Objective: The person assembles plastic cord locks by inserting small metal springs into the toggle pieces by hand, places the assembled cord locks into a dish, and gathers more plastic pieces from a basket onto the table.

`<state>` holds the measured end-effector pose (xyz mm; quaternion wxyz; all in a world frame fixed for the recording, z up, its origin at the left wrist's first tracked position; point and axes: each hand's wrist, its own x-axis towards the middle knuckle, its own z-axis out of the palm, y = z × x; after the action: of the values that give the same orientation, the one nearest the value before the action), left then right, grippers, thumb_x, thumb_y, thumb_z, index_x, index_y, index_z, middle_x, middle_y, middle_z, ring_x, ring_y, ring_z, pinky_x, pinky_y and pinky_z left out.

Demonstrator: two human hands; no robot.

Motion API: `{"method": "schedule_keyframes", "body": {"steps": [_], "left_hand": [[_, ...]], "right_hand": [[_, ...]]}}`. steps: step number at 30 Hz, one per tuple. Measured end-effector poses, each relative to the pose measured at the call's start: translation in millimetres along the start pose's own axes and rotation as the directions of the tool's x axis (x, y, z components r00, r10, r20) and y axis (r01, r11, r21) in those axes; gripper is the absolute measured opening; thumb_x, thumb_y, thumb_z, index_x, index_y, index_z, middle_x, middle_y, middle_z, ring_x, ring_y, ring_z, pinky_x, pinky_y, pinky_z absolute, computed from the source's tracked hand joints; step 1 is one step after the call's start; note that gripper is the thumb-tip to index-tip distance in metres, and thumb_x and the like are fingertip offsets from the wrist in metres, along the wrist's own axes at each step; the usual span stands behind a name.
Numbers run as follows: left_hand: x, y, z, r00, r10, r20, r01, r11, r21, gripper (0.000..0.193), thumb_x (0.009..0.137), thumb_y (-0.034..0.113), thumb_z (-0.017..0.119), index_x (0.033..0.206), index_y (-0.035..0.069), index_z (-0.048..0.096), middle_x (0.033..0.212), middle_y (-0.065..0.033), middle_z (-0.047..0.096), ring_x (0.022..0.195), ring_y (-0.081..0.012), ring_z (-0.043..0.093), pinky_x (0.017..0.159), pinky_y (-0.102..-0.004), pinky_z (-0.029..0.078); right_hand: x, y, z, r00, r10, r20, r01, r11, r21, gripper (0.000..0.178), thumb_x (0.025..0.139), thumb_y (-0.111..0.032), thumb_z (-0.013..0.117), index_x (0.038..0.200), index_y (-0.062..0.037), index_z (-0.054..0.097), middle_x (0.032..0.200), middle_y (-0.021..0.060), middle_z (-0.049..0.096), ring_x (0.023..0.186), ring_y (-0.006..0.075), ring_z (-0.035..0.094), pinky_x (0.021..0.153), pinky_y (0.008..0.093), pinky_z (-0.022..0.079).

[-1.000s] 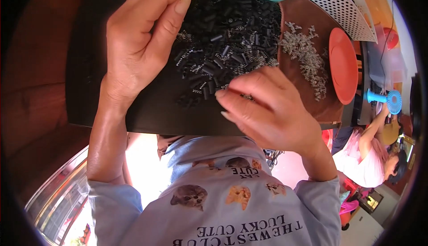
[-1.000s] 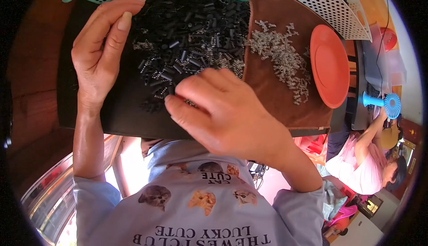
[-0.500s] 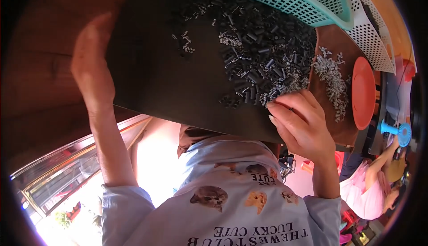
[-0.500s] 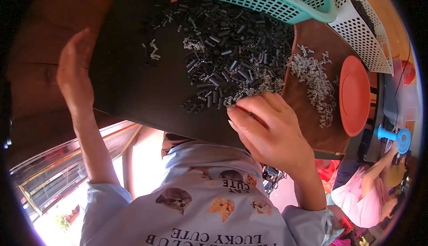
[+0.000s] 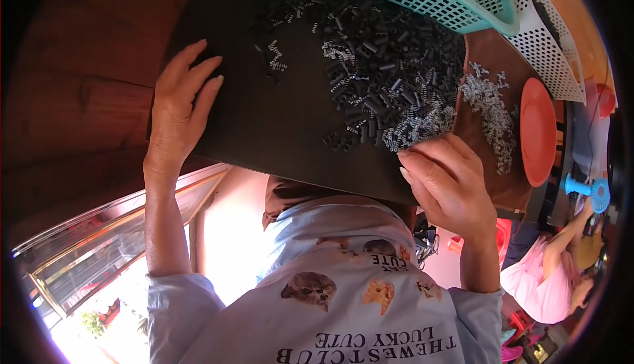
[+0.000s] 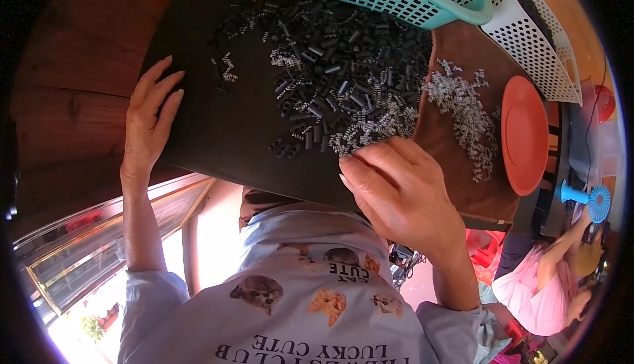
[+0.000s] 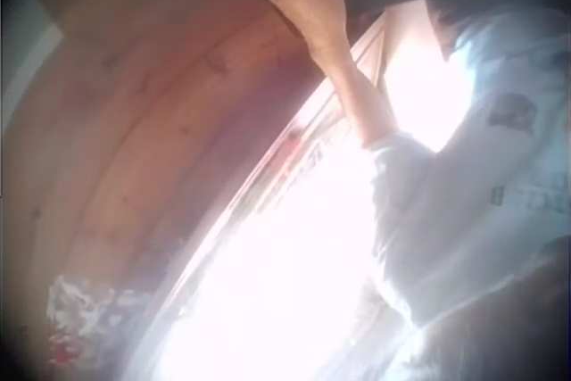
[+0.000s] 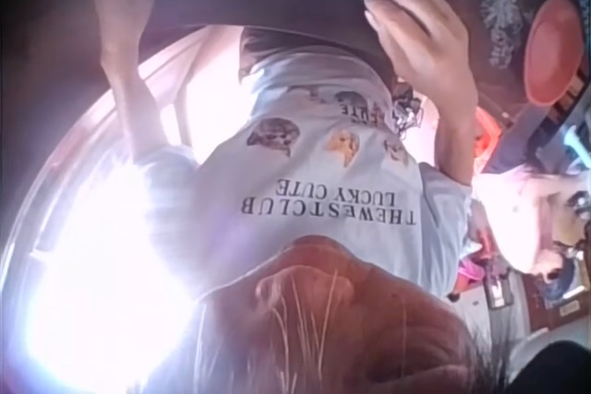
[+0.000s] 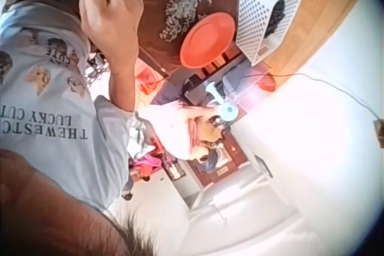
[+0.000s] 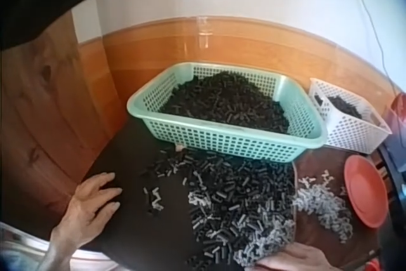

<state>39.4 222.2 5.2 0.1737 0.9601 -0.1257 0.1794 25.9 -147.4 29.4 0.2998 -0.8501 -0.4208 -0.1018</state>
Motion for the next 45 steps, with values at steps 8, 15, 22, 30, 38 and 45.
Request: {"method": "schedule_keyframes", "body": {"steps": [8, 15, 22, 30, 38, 45], "left_hand": [[9, 6, 8, 0.995, -0.009, -0.099, 0.002, 0.998, -0.067, 0.025, 0.090, 0.007, 0.063, 0.114, 0.000, 0.065, 0.128, -0.0176, 0.058, 0.118, -0.0343, 0.055, 0.097, -0.0388, 0.047], [71, 31, 35, 0.999, 0.042, -0.016, -0.044, 0.991, -0.123, 0.047, 0.097, 0.037, 0.056, 0.126, -0.001, 0.056, 0.132, -0.0213, 0.051, 0.122, -0.0378, 0.050, 0.101, -0.0418, 0.043], [93, 38, 64, 0.994, 0.070, 0.079, -0.057, 0.986, -0.156, 0.063, 0.098, 0.052, 0.046, 0.134, 0.001, 0.051, 0.136, -0.0232, 0.046, 0.125, -0.0387, 0.046, 0.105, -0.0445, 0.039], [81, 52, 70, 0.989, 0.142, 0.038, -0.132, 0.971, -0.198, 0.057, 0.097, 0.043, 0.054, 0.128, -0.005, 0.053, 0.132, -0.0232, 0.048, 0.121, -0.0388, 0.047, 0.102, -0.0436, 0.041], [84, 82, 82, 0.977, 0.209, -0.050, -0.215, 0.940, -0.263, 0.049, 0.097, 0.036, 0.057, 0.124, -0.005, 0.054, 0.129, -0.0220, 0.050, 0.117, -0.0392, 0.049, 0.100, -0.0443, 0.042], [97, 83, 78, 0.956, 0.250, -0.153, -0.283, 0.922, -0.266, 0.038, 0.097, 0.033, 0.055, 0.115, -0.001, 0.060, 0.117, -0.0173, 0.059, 0.106, -0.0372, 0.056, 0.094, -0.0426, 0.044]], "right_hand": [[-1, -2, 3, 1.000, -0.009, 0.009, 0.009, 1.000, -0.006, 0.025, 0.070, 0.001, 0.075, 0.094, -0.0012, 0.067, 0.083, 0.0075, 0.059, 0.066, 0.0245, 0.057, 0.057, 0.0346, 0.048], [1, -9, 6, 0.999, -0.020, 0.030, 0.020, 1.000, -0.005, 0.026, 0.070, -0.001, 0.075, 0.094, -0.0015, 0.067, 0.080, 0.0060, 0.057, 0.063, 0.0226, 0.054, 0.054, 0.0340, 0.046], [-2, -8, 6, 0.998, 0.024, 0.051, -0.025, 0.999, 0.020, 0.032, 0.066, 0.003, 0.076, 0.097, -0.0003, 0.065, 0.081, 0.0079, 0.059, 0.064, 0.0245, 0.055, 0.054, 0.0346, 0.046], [-8, 4, 4, 0.999, 0.031, 0.029, -0.030, 0.999, -0.034, 0.029, 0.072, -0.004, 0.074, 0.099, -0.0015, 0.065, 0.080, 0.0052, 0.056, 0.064, 0.0220, 0.054, 0.056, 0.0344, 0.046], [-6, 6, 5, 1.000, 0.011, -0.002, -0.011, 0.999, -0.039, 0.030, 0.071, -0.004, 0.074, 0.099, -0.0012, 0.065, 0.080, 0.0056, 0.055, 0.065, 0.0221, 0.054, 0.056, 0.0342, 0.047], [1, 3, 3, 1.000, 0.025, 0.010, -0.024, 0.999, -0.032, 0.039, 0.069, -0.014, 0.077, 0.104, -0.0025, 0.064, 0.099, 0.0086, 0.058, 0.079, 0.0245, 0.057, 0.069, 0.0353, 0.046]]}}
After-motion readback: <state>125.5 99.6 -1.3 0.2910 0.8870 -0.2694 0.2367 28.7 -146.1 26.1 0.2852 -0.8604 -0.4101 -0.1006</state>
